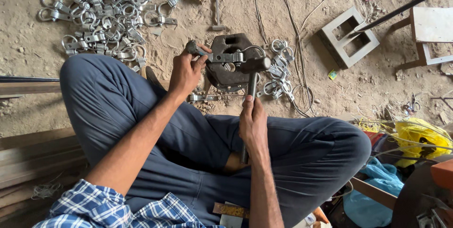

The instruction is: The person assembles metal clamp components on a floor-mounted anvil using a hammer to drive pins and secure the parts.

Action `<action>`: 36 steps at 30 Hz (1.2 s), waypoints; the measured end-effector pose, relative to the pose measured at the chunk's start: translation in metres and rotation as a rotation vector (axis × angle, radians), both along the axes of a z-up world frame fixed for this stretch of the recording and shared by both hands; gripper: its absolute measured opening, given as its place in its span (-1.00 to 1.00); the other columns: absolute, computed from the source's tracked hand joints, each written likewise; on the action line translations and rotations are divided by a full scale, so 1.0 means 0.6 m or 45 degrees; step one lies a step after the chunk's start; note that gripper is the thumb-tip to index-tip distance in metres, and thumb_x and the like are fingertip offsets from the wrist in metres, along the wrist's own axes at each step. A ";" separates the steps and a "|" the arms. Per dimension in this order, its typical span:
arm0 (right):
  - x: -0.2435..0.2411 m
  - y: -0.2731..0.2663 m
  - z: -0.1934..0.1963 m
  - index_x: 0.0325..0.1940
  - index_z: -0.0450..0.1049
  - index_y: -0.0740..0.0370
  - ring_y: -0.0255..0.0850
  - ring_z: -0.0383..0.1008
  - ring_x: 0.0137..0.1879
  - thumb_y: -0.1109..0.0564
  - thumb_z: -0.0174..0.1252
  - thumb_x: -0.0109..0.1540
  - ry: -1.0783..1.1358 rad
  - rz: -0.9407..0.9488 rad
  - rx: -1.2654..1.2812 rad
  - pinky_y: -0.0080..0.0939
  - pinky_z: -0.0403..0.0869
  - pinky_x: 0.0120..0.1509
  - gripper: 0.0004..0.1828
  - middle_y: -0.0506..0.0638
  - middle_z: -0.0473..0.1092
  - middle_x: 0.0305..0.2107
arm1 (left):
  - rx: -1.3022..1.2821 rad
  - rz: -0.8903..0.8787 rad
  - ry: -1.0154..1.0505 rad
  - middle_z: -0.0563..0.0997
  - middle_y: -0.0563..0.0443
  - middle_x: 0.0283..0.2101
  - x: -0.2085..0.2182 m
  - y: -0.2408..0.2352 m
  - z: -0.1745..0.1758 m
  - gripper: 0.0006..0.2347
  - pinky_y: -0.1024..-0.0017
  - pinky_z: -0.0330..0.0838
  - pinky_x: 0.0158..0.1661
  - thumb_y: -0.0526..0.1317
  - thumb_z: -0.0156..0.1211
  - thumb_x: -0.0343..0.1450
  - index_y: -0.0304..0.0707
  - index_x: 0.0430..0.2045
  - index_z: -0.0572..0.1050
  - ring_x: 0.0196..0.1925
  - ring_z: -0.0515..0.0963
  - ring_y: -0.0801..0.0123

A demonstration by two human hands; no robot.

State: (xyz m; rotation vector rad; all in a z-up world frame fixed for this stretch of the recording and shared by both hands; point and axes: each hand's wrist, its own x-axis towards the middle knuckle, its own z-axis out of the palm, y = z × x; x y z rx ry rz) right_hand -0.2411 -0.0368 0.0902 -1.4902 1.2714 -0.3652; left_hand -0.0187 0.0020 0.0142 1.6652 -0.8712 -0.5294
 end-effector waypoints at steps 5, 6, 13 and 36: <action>0.001 -0.002 -0.007 -0.24 0.37 0.29 -0.32 0.18 -0.67 -0.25 -0.22 0.42 0.006 0.011 -0.010 -0.21 0.21 -0.61 -0.44 -0.09 0.18 -0.72 | -0.090 -0.048 -0.115 0.69 -0.01 -0.20 0.006 0.004 -0.004 -0.87 0.55 0.62 -0.34 -0.24 0.15 0.55 -0.28 -0.10 0.51 -0.29 0.69 0.53; 0.002 -0.003 -0.009 -0.24 0.38 0.28 -0.33 0.18 -0.66 -0.26 -0.23 0.43 0.023 0.031 -0.031 -0.21 0.20 -0.61 -0.43 -0.09 0.19 -0.72 | 0.005 -0.031 -0.148 0.69 0.00 -0.23 0.009 0.003 -0.005 -0.86 0.52 0.49 -0.43 -0.23 0.15 0.55 -0.27 -0.10 0.52 -0.41 0.58 0.50; -0.008 -0.008 -0.029 -0.29 0.33 0.18 -0.38 0.19 -0.68 -0.35 -0.34 0.41 -0.050 0.051 -0.036 -0.30 0.24 -0.66 -0.39 -0.16 0.18 -0.72 | 0.170 -0.056 -0.262 0.62 -0.05 -0.47 0.010 0.006 -0.024 -0.85 0.46 0.19 -0.57 -0.17 0.18 0.56 -0.20 -0.08 0.54 -0.61 0.36 0.49; 0.017 -0.018 0.012 0.00 0.35 0.22 -0.43 0.06 -0.71 -0.21 -0.23 0.45 -0.457 0.023 -0.095 -0.37 0.12 -0.71 -0.53 -0.18 0.14 -0.71 | 0.173 -0.086 -0.450 0.66 -0.07 -0.51 0.000 -0.029 -0.033 -0.84 0.39 0.46 -0.65 -0.18 0.15 0.56 -0.29 -0.16 0.58 -0.68 0.55 0.37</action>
